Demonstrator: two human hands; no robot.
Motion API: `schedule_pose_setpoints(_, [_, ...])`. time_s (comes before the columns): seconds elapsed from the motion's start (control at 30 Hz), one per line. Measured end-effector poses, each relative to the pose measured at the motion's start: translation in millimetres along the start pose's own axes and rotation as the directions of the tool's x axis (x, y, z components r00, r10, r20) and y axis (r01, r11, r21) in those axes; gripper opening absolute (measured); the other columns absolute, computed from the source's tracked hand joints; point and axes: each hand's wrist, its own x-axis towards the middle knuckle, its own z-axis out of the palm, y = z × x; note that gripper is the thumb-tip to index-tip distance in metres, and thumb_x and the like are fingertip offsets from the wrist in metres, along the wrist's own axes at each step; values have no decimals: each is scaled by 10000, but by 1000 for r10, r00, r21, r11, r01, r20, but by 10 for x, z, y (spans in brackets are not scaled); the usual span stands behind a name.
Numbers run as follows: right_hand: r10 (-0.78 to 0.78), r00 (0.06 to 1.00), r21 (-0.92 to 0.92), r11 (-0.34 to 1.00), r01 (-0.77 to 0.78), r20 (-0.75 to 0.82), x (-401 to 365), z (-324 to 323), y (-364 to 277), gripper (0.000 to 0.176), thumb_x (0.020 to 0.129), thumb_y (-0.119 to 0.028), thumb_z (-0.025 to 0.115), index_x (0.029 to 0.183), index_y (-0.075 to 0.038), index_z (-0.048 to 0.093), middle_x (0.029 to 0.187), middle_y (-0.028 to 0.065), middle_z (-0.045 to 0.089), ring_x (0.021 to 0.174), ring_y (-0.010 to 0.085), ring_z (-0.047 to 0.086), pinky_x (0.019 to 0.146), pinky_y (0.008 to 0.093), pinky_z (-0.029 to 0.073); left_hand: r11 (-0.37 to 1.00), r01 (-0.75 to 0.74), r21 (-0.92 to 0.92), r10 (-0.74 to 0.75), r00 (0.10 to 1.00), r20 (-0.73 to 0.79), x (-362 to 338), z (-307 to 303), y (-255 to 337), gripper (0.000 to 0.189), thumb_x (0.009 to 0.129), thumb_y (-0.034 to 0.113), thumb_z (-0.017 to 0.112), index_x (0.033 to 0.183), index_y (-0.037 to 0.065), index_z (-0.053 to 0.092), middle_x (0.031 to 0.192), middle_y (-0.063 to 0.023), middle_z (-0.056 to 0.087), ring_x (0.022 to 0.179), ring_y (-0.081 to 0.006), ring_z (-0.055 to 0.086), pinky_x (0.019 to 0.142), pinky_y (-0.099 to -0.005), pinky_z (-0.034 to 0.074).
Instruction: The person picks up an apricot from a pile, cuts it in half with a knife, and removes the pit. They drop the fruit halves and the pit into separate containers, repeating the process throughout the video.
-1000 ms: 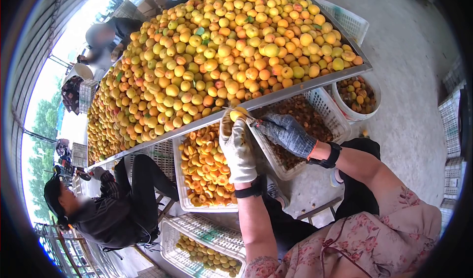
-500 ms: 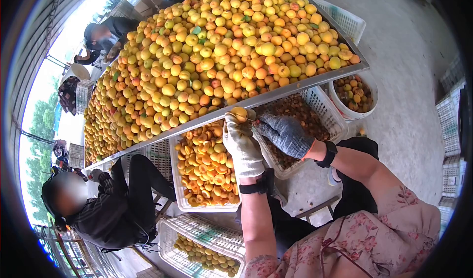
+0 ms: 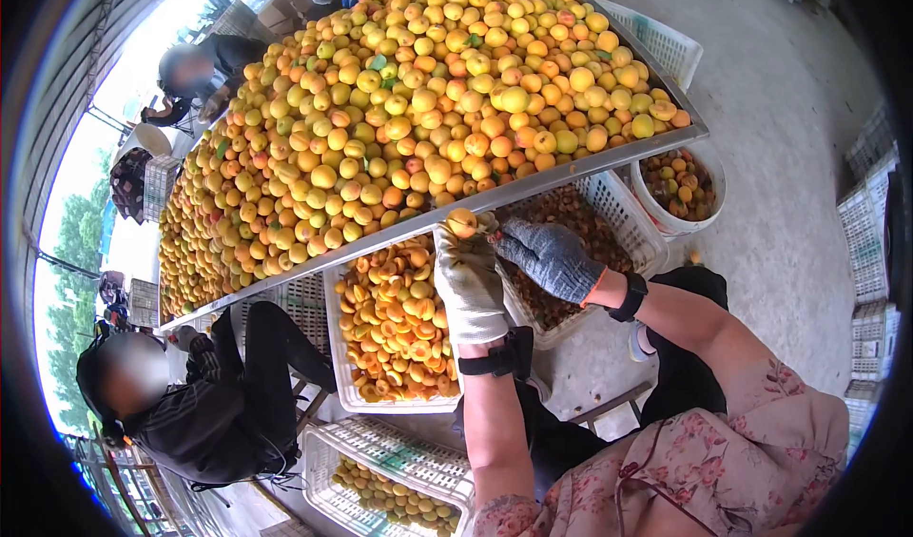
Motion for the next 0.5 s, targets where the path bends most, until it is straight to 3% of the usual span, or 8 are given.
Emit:
schedule_pose_setpoints(0.13, [30, 999, -21, 999, -29, 38, -29, 20, 72, 256, 911, -278, 572, 939, -36, 652, 778, 184, 644, 721, 376, 615, 615, 445, 482, 992, 91, -84, -92, 996, -16, -29, 28, 48, 281, 994, 215, 341, 909, 40, 544, 888, -113, 632, 823, -217, 596, 790, -312, 487])
schedule_pose_setpoints(0.23, [78, 995, 8, 997, -79, 59, -26, -54, 66, 265, 892, -285, 603, 932, -26, 644, 769, 180, 643, 716, 378, 610, 613, 431, 484, 990, -142, 11, 138, 977, 160, 52, -48, -33, 293, 1002, 270, 388, 921, 38, 547, 895, -94, 617, 840, -211, 610, 761, -293, 490])
schedule_pose_setpoints(0.3, [87, 976, 176, 977, -122, 197, -51, -93, 118, 299, 876, -305, 630, 919, -9, 627, 715, 157, 631, 678, 346, 620, 628, 424, 484, 972, -209, -111, 223, 965, 137, 106, -103, 133, 276, 990, 287, 451, 934, 34, 546, 902, -70, 591, 873, -204, 613, 786, -292, 502])
schedule_pose_setpoints(0.33, [152, 967, 361, 906, -220, 206, -22, -172, 32, 292, 864, -323, 658, 890, -33, 630, 647, 84, 609, 542, 219, 578, 513, 348, 457, 976, -219, 11, 219, 973, -69, 137, -214, 167, 244, 978, 272, 482, 946, 39, 551, 900, -57, 582, 902, -189, 603, 831, -309, 510])
schedule_pose_setpoints(0.37, [149, 967, 358, 908, -217, 206, 48, -271, -34, 292, 864, -323, 658, 890, -33, 630, 647, 84, 609, 542, 219, 578, 513, 348, 457, 973, -220, 64, 223, 973, -58, 85, -120, 262, 227, 972, 257, 496, 987, 40, 562, 940, -63, 596, 899, -180, 592, 894, -336, 495])
schedule_pose_setpoints(0.43, [524, 700, 547, 443, -711, 485, 232, -436, -70, 240, 854, -328, 679, 876, -92, 640, 625, 3, 562, 464, 83, 466, 396, 255, 355, 877, -297, 378, 278, 955, 103, -23, 69, 220, 257, 965, 255, 509, 1054, 22, 570, 974, -71, 604, 909, -188, 591, 907, -331, 467])
schedule_pose_setpoints(0.47, [527, 658, 611, 295, -735, 537, 260, -436, -29, 193, 845, -319, 692, 884, -136, 644, 633, -48, 523, 432, 27, 378, 358, 193, 247, 770, -245, 589, 223, 968, 112, -114, 187, 160, 319, 969, 313, 487, 1042, 17, 579, 934, -66, 603, 849, -167, 570, 857, -306, 464])
schedule_pose_setpoints(0.5, [540, 653, 615, 285, -735, 530, 266, -415, 4, 193, 845, -319, 692, 884, -136, 644, 633, -48, 523, 432, 27, 378, 358, 193, 247, 650, -226, 726, 208, 971, 117, -268, 329, 61, 321, 957, 266, 512, 1079, -24, 573, 963, -74, 601, 867, -183, 570, 852, -294, 450])
